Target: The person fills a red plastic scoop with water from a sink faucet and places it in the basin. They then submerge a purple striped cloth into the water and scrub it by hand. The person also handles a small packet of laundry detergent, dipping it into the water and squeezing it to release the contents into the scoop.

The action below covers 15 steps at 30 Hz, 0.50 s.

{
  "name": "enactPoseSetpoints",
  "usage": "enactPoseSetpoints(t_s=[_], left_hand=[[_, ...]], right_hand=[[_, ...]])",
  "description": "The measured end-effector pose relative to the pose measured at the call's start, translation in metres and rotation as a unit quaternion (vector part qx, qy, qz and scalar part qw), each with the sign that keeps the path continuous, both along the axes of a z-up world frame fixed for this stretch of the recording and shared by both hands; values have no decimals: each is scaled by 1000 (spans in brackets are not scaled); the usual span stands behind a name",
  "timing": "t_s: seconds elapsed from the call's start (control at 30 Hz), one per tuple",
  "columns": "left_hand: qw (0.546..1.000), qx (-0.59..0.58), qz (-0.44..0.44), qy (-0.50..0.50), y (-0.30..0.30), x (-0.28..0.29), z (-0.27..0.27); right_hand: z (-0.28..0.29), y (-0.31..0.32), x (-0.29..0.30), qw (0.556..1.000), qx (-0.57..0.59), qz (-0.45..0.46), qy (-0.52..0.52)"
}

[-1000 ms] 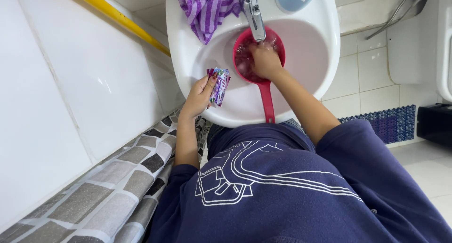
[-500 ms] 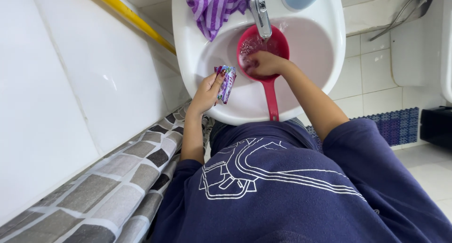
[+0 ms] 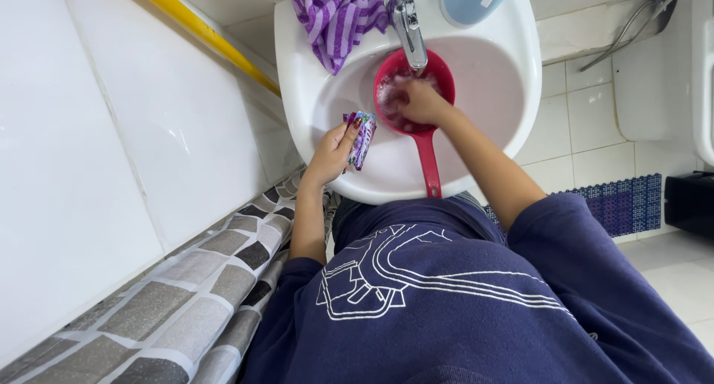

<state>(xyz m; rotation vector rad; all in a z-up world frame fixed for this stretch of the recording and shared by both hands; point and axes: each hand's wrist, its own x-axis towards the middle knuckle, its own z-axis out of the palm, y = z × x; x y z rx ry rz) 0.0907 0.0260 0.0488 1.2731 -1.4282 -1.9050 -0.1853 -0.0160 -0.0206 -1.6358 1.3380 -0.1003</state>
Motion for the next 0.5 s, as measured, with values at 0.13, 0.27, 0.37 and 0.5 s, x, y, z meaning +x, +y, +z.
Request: enactPoseSetpoints(t_s=[0.13, 0.27, 0.37, 0.5], left_hand=[[1000, -6, -3, -19, 1, 0, 3], [1000, -3, -5, -11, 0, -5, 4], [1000, -6, -6, -6, 0, -6, 5], [1000, -15, -13, -10, -1, -2, -12]], right_hand=[[-21, 4, 3, 949, -80, 3, 306], [13, 2, 13, 995, -56, -27, 84], [-15, -1, 5, 975, -60, -33, 210], [-24, -5, -6, 996, 24, -61, -58]])
